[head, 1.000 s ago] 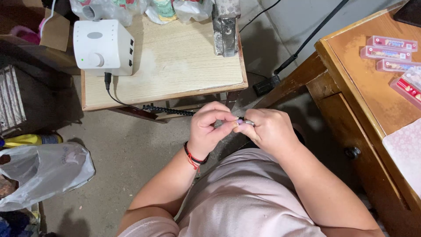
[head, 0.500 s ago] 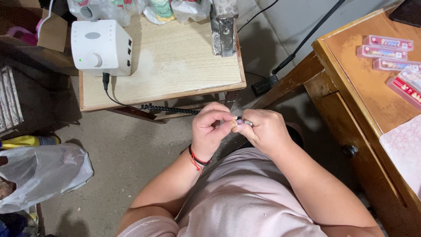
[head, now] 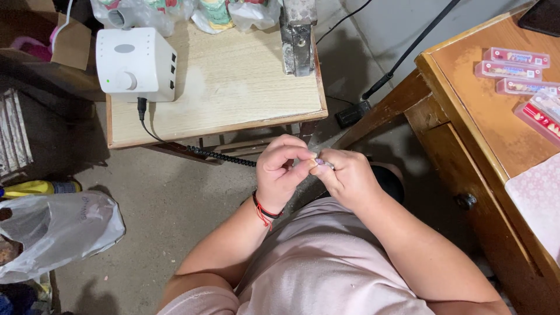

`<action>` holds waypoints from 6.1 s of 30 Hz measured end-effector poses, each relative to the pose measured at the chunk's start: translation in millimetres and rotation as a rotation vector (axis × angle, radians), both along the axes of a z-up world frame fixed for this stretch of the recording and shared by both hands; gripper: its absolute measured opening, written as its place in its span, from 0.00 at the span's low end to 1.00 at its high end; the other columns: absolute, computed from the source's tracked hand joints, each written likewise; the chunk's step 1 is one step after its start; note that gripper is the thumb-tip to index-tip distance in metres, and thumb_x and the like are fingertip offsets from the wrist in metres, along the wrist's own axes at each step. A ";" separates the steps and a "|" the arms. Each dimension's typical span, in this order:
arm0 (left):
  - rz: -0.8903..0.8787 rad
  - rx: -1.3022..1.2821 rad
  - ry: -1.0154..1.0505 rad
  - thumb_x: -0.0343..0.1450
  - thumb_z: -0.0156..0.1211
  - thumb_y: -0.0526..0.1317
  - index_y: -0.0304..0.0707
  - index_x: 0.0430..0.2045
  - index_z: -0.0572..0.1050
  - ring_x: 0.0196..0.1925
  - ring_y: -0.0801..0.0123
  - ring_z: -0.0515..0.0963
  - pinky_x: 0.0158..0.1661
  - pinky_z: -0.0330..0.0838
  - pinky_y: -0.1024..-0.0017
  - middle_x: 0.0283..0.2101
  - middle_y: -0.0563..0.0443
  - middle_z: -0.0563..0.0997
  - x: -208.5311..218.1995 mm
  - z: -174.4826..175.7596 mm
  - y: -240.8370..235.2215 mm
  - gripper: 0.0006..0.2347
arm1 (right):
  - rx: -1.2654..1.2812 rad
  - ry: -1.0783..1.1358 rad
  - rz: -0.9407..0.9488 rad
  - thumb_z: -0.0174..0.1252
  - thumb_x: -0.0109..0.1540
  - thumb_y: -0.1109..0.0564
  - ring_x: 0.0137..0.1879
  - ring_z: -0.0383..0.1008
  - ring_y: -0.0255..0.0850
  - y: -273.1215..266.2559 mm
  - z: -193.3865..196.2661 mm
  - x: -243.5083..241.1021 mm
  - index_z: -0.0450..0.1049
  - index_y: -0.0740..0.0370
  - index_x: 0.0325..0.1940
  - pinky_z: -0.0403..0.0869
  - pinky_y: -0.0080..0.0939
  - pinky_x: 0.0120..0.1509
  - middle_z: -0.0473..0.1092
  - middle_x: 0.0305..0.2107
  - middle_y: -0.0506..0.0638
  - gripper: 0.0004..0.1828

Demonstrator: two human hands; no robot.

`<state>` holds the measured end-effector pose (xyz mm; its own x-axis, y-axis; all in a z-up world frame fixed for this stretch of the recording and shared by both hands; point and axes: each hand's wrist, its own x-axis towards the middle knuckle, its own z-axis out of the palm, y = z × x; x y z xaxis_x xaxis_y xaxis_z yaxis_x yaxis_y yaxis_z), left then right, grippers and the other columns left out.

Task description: The person assembles a dental prosthesis by inserting small artificial teeth into a mold and adjusting them with a metal tool. They repeatedly place teeth into the mold, use a tool to press and align them, and handle the mold with both hands throughout the process.

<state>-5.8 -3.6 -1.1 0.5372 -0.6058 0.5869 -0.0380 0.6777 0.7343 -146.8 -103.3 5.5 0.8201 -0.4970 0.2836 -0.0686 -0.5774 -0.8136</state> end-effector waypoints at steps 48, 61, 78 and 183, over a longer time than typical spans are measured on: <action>0.569 0.347 -1.313 0.75 0.60 0.37 0.42 0.29 0.80 0.35 0.59 0.77 0.34 0.74 0.64 0.29 0.52 0.74 79.2 -14.6 28.4 0.05 | 0.132 0.464 -0.246 0.60 0.60 0.54 0.32 0.77 0.50 -8.2 21.2 3.9 0.81 0.63 0.36 0.71 0.47 0.39 0.74 0.20 0.58 0.10; 0.652 0.925 -2.017 0.72 0.60 0.35 0.44 0.30 0.83 0.58 0.43 0.77 0.72 0.48 0.39 0.34 0.37 0.85 292.4 -41.1 55.6 0.05 | 0.327 0.681 -0.122 0.46 0.62 0.47 0.24 0.80 0.52 -41.6 -19.1 101.8 0.65 0.64 0.56 0.77 0.52 0.36 0.73 0.14 0.53 0.23; 0.554 0.867 -1.845 0.72 0.54 0.33 0.42 0.32 0.77 0.36 0.47 0.79 0.48 0.66 0.17 0.22 0.42 0.78 316.1 -63.4 60.3 0.04 | -0.079 0.101 -0.014 0.63 0.62 0.65 0.62 0.74 0.57 -18.8 -63.8 286.3 0.83 0.58 0.51 0.75 0.53 0.66 0.75 0.54 0.57 0.14; -0.968 -0.203 -0.684 0.71 0.68 0.47 0.44 0.52 0.78 0.51 0.53 0.84 0.52 0.80 0.57 0.47 0.50 0.83 -364.4 124.7 -228.6 0.17 | -0.503 -0.492 -0.914 0.73 0.53 0.66 0.30 0.73 0.45 -22.9 121.0 -392.8 0.82 0.66 0.36 0.74 0.47 0.33 0.65 0.27 0.53 0.09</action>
<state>-370.2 -232.1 123.6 -0.5492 -0.4492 0.7046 0.2108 0.7415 0.6370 -539.6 -126.2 126.6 -0.0427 -0.5883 0.8075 -0.3677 -0.7423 -0.5602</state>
